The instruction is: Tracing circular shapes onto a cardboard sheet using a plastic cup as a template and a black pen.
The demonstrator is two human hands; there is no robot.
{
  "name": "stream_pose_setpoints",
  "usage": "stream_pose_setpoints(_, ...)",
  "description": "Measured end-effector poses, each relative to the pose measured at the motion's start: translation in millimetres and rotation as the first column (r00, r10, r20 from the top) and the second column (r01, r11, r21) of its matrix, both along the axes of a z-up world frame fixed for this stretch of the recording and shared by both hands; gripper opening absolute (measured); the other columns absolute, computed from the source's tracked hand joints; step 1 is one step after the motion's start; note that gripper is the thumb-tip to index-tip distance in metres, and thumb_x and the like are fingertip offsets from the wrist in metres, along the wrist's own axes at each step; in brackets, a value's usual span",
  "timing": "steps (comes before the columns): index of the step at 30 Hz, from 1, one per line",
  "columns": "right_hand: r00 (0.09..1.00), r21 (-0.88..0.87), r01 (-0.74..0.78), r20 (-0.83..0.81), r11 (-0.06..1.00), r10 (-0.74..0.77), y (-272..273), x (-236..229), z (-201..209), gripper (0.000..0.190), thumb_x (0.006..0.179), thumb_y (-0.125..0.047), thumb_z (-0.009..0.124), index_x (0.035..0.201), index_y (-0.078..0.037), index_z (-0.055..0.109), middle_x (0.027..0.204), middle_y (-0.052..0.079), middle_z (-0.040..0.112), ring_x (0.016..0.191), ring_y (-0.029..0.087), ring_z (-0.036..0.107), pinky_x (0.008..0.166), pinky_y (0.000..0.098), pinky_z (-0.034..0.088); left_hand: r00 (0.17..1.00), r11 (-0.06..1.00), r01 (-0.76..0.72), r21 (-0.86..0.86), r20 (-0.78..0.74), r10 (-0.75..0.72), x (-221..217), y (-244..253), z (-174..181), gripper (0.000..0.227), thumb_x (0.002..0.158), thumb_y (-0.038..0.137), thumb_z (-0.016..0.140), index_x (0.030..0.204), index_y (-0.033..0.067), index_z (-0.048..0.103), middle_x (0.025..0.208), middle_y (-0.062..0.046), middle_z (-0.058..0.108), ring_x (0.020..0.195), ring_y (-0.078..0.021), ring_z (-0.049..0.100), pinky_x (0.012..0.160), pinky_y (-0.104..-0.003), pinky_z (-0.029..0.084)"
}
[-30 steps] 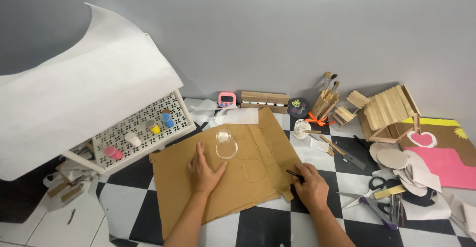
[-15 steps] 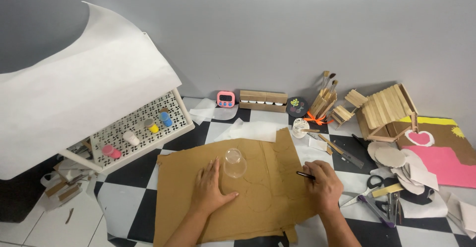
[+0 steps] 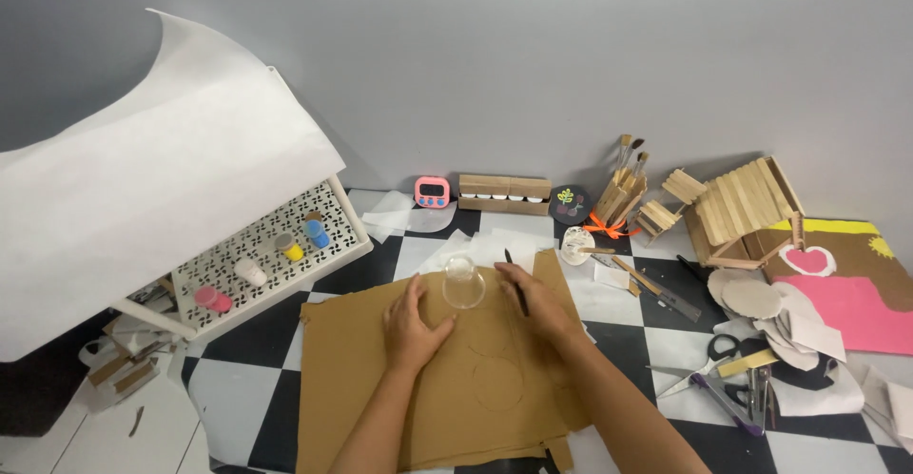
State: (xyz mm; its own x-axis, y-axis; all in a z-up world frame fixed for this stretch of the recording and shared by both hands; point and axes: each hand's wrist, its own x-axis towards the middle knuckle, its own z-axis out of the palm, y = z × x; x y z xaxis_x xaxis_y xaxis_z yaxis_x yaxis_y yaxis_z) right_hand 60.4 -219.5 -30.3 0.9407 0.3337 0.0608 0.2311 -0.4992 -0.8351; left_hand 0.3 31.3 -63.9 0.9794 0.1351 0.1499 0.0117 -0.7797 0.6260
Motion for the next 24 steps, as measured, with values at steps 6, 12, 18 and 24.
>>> stream_pose_setpoints(6, 0.950, -0.565, -0.031, 0.240, 0.825, 0.200, 15, 7, -13, 0.037, 0.109, -0.023, 0.039, 0.143, -0.025, 0.051, 0.149, 0.009, 0.054, 0.147, 0.029, 0.041, 0.124, 0.0413, 0.031, 0.999, 0.995, 0.006, -0.095, -0.033, -0.010, 8, -29, 46, 0.132, 0.067, 0.055, 0.088, 0.163, 0.0127, 0.007, 0.155, -0.013, 0.045, 0.141, -0.0349, 0.044, 0.111, -0.058, 0.033)
stream_pose_setpoints(12, 0.926, -0.668, 0.048, 0.309, 0.742, 0.218, 12, 28, -53, 0.035, 0.106, -0.029, 0.041, 0.140, -0.028, 0.051, 0.148, 0.002, 0.055, 0.145, 0.022, 0.043, 0.117, 0.0370, 0.032, 0.995, 0.998, -0.021, -0.056, 0.093, 0.026, 36, -24, -5, 0.099, 0.082, 0.037, 0.080, 0.159, 0.0126, 0.023, 0.130, -0.007, 0.066, 0.126, -0.0288, 0.060, 0.113, -0.057, 0.029)
stream_pose_setpoints(18, 0.986, -0.758, 0.001, 0.108, 0.653, 0.124, 29, 44, -25, 0.055, 0.097, -0.058, 0.041, 0.144, -0.030, 0.038, 0.168, 0.003, 0.032, 0.157, 0.031, 0.015, 0.125, 0.0503, 0.009, 0.999, 0.996, 0.024, -0.082, -0.034, -0.027, 26, 28, -21, 0.080, 0.082, 0.041, 0.078, 0.151, 0.0212, 0.042, 0.134, 0.000, 0.066, 0.134, -0.0206, 0.055, 0.118, -0.050, 0.028)
stream_pose_setpoints(24, 0.939, -0.626, 0.150, 0.332, 0.765, 0.087, 21, 34, -35, 0.047, 0.096, -0.052, 0.057, 0.134, -0.027, 0.050, 0.159, 0.004, 0.047, 0.151, 0.028, 0.033, 0.117, 0.0432, 0.026, 1.000, 0.995, -0.021, -0.093, -0.006, 0.020, 22, 0, 40, 0.129, 0.062, 0.049, 0.092, 0.161, 0.0120, 0.018, 0.153, -0.010, 0.050, 0.146, -0.0285, 0.040, 0.122, -0.058, 0.018)
